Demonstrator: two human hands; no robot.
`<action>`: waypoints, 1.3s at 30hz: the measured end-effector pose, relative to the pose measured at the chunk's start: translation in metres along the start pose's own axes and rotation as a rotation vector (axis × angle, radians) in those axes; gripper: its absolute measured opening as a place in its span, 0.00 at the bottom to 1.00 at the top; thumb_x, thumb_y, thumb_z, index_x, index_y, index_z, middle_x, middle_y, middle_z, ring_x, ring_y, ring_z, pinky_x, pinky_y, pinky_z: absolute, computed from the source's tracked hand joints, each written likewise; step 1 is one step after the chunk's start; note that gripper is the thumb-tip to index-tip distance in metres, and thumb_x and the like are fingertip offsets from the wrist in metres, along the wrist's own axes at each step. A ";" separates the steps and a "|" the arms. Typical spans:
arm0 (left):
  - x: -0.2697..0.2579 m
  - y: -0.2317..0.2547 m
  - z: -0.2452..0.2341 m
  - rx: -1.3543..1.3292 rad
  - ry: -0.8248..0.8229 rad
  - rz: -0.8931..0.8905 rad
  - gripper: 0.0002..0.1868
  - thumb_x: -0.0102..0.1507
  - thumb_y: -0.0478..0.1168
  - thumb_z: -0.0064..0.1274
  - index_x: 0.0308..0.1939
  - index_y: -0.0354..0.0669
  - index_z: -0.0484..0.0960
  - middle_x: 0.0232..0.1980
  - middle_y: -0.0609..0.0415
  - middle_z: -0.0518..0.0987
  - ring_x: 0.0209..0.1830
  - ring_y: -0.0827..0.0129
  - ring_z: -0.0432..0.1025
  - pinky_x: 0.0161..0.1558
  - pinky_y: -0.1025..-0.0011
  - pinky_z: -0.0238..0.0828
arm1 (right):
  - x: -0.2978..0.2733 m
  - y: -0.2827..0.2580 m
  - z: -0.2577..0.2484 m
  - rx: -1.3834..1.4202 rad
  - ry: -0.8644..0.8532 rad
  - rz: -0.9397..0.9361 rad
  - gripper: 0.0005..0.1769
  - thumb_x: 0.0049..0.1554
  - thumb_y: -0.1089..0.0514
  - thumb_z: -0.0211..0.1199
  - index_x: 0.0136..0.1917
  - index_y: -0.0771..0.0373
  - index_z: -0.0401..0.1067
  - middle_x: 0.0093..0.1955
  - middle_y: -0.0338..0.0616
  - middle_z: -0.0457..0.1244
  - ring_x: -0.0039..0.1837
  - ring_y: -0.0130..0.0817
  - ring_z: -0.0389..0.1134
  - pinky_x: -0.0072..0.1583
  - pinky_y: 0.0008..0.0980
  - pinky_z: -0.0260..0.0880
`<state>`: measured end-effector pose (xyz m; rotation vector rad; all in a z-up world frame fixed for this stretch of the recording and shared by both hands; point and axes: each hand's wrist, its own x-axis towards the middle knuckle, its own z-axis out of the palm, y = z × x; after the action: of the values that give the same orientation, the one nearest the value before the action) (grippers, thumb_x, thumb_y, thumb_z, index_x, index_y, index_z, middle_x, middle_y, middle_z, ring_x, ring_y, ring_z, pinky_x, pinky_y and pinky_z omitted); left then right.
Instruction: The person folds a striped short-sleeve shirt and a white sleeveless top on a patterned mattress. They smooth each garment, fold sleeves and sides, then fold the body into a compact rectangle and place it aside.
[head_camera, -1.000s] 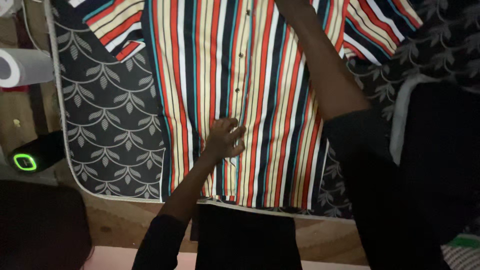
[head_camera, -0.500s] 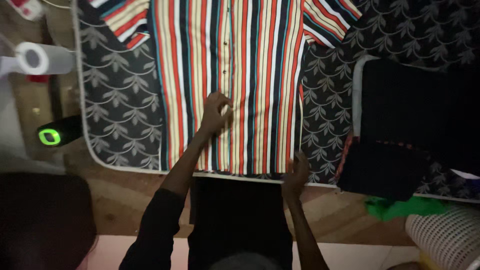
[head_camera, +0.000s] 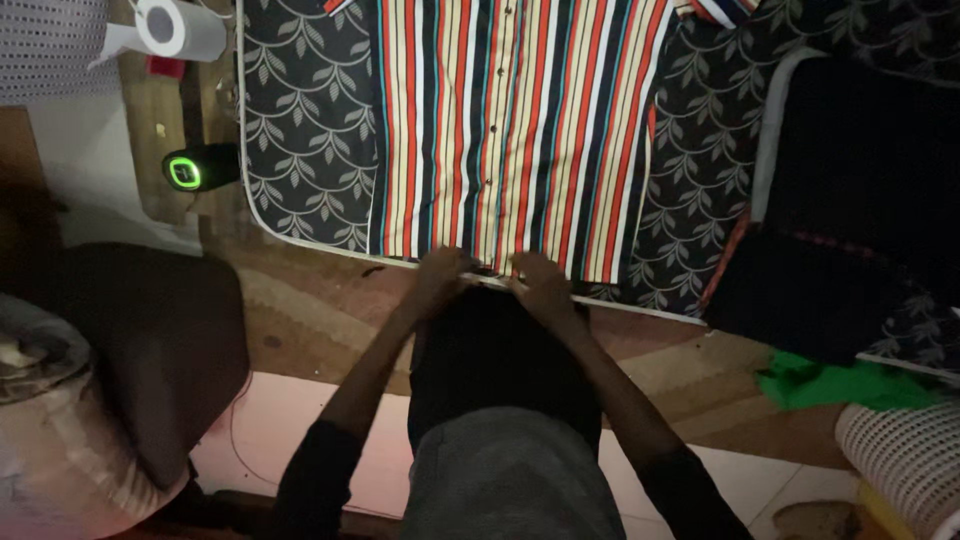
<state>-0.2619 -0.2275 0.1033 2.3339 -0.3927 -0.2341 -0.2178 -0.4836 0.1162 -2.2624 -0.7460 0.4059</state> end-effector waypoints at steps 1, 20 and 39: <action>0.000 0.009 0.010 0.032 0.004 -0.019 0.15 0.61 0.44 0.61 0.50 0.49 0.81 0.46 0.56 0.78 0.43 0.61 0.73 0.42 0.63 0.70 | 0.011 -0.010 0.007 0.068 -0.104 0.139 0.22 0.53 0.57 0.69 0.58 0.70 0.74 0.47 0.56 0.66 0.50 0.53 0.66 0.52 0.51 0.67; 0.006 0.036 0.031 -0.137 -0.172 -0.217 0.08 0.62 0.36 0.53 0.42 0.36 0.81 0.41 0.43 0.79 0.45 0.49 0.72 0.47 0.55 0.69 | -0.003 -0.031 0.018 0.139 0.203 0.216 0.13 0.61 0.59 0.66 0.58 0.64 0.75 0.57 0.48 0.68 0.58 0.46 0.69 0.56 0.46 0.71; -0.110 -0.115 -0.037 -0.145 0.504 -0.815 0.10 0.72 0.38 0.51 0.44 0.30 0.79 0.42 0.44 0.78 0.41 0.57 0.74 0.46 0.61 0.73 | -0.006 -0.041 0.019 0.150 0.020 0.235 0.21 0.61 0.52 0.67 0.62 0.66 0.73 0.61 0.52 0.67 0.64 0.52 0.66 0.61 0.49 0.66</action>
<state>-0.3305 -0.0877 0.0536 2.1862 0.8057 -0.0430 -0.2478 -0.4533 0.1321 -2.2144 -0.4252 0.5305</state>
